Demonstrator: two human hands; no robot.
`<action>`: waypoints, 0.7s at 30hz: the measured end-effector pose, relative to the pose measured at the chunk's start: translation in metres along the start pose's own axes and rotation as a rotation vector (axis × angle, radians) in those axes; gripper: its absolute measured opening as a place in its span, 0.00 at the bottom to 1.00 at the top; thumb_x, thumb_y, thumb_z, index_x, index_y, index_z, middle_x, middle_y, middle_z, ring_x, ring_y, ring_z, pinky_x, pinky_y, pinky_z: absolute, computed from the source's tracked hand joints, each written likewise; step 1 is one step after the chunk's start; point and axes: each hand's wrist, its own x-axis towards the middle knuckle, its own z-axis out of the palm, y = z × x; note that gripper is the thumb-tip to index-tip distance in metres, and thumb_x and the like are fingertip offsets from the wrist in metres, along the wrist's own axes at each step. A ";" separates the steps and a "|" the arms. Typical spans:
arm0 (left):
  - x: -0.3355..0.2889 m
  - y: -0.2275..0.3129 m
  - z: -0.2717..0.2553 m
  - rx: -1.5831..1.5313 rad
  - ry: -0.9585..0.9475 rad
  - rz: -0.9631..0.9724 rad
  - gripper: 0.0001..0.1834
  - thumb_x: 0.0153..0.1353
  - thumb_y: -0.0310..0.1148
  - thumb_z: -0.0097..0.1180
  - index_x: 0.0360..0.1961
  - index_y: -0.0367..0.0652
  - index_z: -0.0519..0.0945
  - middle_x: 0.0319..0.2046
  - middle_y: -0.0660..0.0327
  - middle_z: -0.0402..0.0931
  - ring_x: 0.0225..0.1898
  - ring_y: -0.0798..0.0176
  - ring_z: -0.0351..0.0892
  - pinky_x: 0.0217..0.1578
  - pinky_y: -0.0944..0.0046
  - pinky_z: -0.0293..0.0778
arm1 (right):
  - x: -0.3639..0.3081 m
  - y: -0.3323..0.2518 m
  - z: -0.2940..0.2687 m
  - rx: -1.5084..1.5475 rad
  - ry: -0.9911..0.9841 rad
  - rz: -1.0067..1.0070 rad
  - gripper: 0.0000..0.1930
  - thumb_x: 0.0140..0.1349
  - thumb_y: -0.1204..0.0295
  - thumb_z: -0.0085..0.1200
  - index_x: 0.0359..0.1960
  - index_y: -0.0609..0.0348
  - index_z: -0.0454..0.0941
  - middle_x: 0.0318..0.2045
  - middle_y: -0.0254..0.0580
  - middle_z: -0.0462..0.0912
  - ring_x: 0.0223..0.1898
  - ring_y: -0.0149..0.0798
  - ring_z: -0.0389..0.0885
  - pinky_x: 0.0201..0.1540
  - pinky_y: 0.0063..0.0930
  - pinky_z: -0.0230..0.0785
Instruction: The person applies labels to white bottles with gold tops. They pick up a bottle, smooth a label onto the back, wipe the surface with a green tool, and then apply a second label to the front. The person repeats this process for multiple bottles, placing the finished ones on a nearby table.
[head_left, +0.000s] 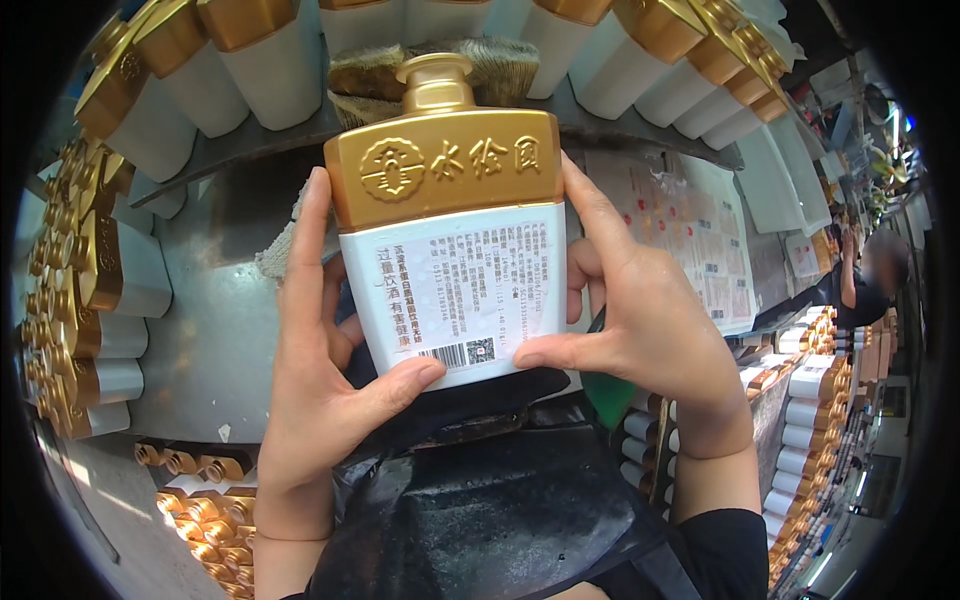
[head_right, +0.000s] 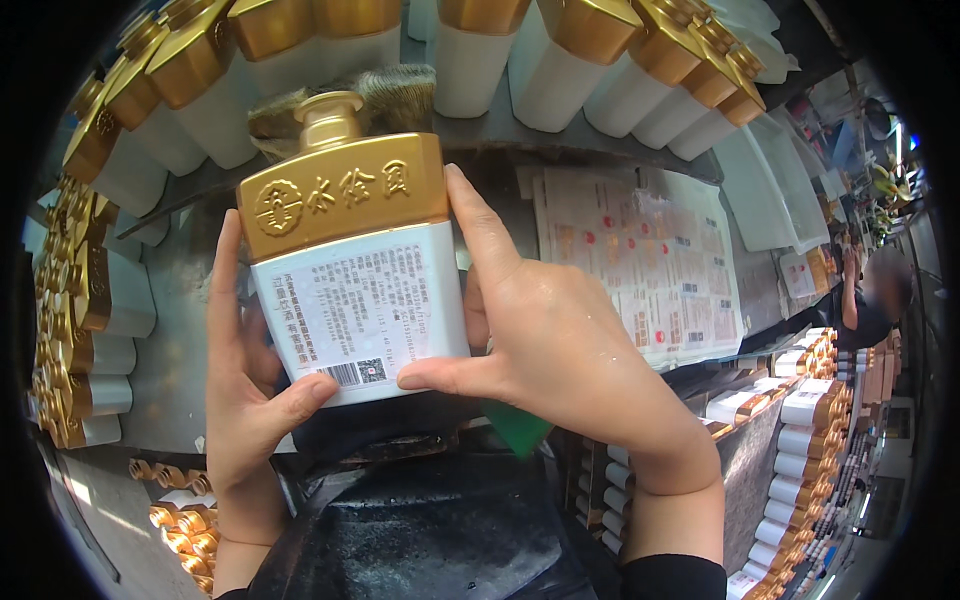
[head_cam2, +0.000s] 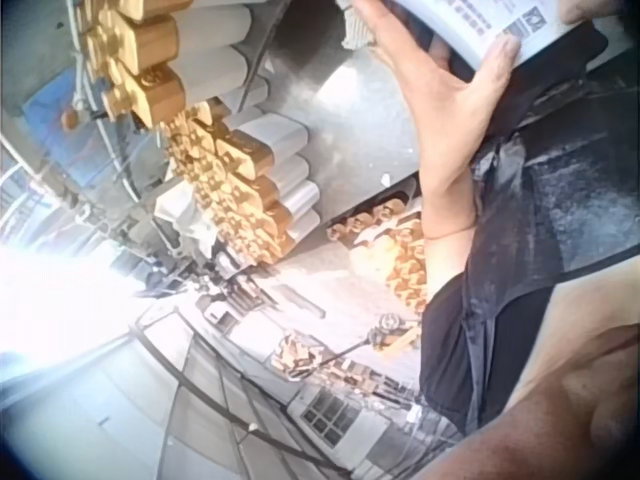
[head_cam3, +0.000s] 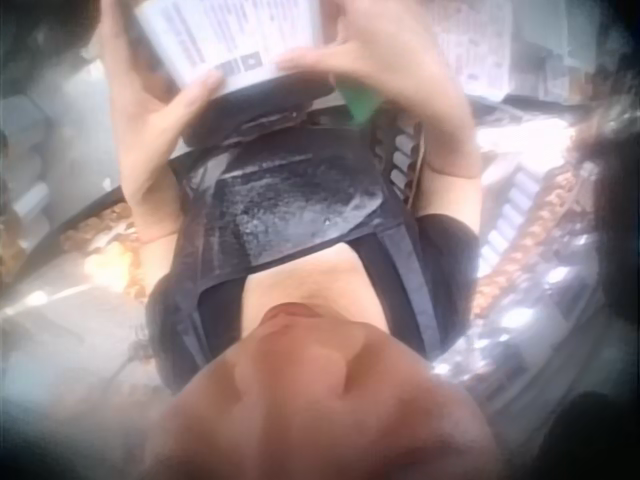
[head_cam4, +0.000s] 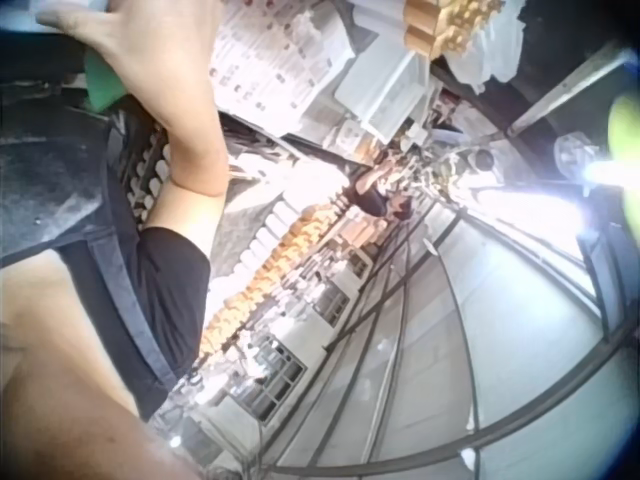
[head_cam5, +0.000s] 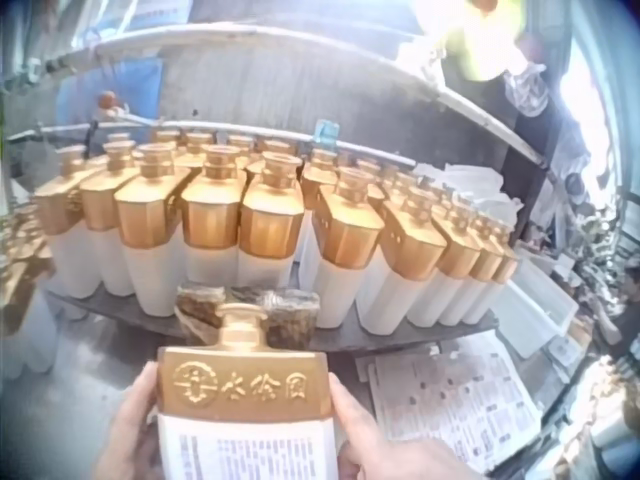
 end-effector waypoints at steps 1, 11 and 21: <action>-0.001 -0.001 -0.002 0.003 -0.013 0.016 0.60 0.44 0.28 0.69 0.74 0.45 0.42 0.70 0.52 0.49 0.67 0.53 0.60 0.61 0.52 0.70 | 0.001 -0.002 -0.002 0.029 -0.029 0.024 0.59 0.41 0.68 0.75 0.73 0.62 0.47 0.21 0.37 0.77 0.23 0.27 0.74 0.27 0.18 0.61; -0.002 -0.002 -0.002 0.004 0.012 -0.031 0.61 0.44 0.30 0.70 0.74 0.44 0.41 0.67 0.47 0.56 0.67 0.52 0.61 0.65 0.55 0.61 | 0.002 -0.007 0.000 -0.010 0.048 -0.006 0.54 0.43 0.69 0.73 0.71 0.65 0.51 0.19 0.34 0.75 0.22 0.24 0.71 0.25 0.17 0.56; -0.005 0.001 -0.002 0.084 0.018 -0.067 0.60 0.44 0.29 0.69 0.74 0.44 0.43 0.69 0.51 0.52 0.69 0.53 0.58 0.65 0.55 0.62 | 0.001 -0.012 0.006 -0.053 0.085 -0.004 0.54 0.44 0.69 0.73 0.71 0.66 0.51 0.20 0.34 0.76 0.22 0.23 0.70 0.26 0.15 0.58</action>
